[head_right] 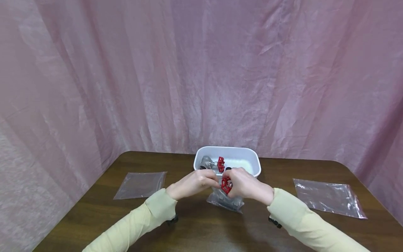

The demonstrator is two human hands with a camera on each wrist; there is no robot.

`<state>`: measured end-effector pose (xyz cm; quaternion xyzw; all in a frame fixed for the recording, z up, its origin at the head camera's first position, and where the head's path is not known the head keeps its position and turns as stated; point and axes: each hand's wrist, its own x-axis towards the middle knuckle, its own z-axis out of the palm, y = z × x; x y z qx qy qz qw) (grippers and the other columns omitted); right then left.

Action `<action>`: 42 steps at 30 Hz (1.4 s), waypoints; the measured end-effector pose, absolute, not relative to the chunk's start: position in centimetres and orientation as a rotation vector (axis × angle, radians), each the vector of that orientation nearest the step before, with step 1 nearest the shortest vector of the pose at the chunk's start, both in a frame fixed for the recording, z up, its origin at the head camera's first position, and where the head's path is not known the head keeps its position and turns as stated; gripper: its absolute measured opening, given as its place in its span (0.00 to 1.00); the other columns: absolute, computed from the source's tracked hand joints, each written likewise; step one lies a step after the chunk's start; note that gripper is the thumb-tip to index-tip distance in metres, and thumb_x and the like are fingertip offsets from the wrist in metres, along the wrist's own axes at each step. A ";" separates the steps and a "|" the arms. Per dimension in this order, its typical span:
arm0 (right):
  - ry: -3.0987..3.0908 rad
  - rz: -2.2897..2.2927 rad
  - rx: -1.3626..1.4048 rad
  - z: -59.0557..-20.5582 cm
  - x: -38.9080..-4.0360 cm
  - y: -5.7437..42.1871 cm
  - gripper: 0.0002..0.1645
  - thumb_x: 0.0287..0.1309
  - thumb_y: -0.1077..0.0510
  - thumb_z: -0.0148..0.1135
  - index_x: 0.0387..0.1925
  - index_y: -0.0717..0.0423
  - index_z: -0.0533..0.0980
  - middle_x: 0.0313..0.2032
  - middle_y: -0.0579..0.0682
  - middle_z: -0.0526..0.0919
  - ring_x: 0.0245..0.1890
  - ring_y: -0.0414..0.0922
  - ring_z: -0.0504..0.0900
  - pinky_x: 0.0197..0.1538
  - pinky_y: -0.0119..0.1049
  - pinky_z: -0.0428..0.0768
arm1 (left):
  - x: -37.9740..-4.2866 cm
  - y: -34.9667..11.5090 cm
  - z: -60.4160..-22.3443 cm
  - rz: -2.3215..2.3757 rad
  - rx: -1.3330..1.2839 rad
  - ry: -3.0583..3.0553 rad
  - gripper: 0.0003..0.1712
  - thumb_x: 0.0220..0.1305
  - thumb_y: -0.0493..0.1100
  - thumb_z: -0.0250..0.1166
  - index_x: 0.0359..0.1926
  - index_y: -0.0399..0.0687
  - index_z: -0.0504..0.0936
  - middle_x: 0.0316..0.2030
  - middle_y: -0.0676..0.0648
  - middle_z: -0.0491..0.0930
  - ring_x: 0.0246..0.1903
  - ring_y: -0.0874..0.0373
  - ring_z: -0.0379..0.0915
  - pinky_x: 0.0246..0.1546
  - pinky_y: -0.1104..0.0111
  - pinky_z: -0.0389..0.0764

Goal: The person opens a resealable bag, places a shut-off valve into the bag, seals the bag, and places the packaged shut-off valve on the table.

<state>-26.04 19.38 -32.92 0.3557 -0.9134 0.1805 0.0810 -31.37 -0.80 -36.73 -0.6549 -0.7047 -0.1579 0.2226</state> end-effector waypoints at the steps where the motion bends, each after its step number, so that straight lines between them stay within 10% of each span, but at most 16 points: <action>1: -2.729 0.538 1.056 -33.0 -26.0 19.3 0.23 0.21 0.66 0.69 0.31 0.58 0.77 0.23 0.40 0.73 0.23 0.39 0.69 0.25 0.32 0.69 | -31.4 -0.8 -36.7 -0.430 -1.807 -1.943 0.20 0.49 0.23 0.59 0.34 0.51 0.85 0.31 0.57 0.74 0.35 0.68 0.67 0.38 0.86 0.63; 20: -2.924 0.774 0.820 -33.5 -25.1 20.4 0.37 0.24 0.66 0.72 0.43 0.67 0.67 0.30 0.48 0.74 0.29 0.43 0.73 0.32 0.34 0.73 | -31.4 -0.6 -36.9 -0.422 -1.817 -1.944 0.20 0.49 0.23 0.60 0.32 0.52 0.85 0.31 0.57 0.75 0.35 0.68 0.68 0.38 0.85 0.64; 28: -3.043 0.925 0.683 -34.3 -26.0 22.2 0.08 0.33 0.72 0.57 0.18 0.58 0.70 0.14 0.45 0.70 0.15 0.39 0.70 0.19 0.33 0.73 | -31.3 -0.4 -36.7 -0.421 -1.826 -1.933 0.20 0.50 0.23 0.59 0.32 0.52 0.85 0.30 0.57 0.74 0.34 0.68 0.68 0.38 0.86 0.64; 42: -2.797 0.870 0.585 -34.2 -25.8 21.8 0.16 0.42 0.75 0.46 0.08 0.60 0.70 0.06 0.44 0.70 0.06 0.39 0.73 0.10 0.28 0.71 | -31.9 -0.3 -36.7 -0.458 -1.811 -1.946 0.18 0.51 0.22 0.59 0.32 0.49 0.85 0.31 0.55 0.75 0.33 0.68 0.68 0.37 0.85 0.64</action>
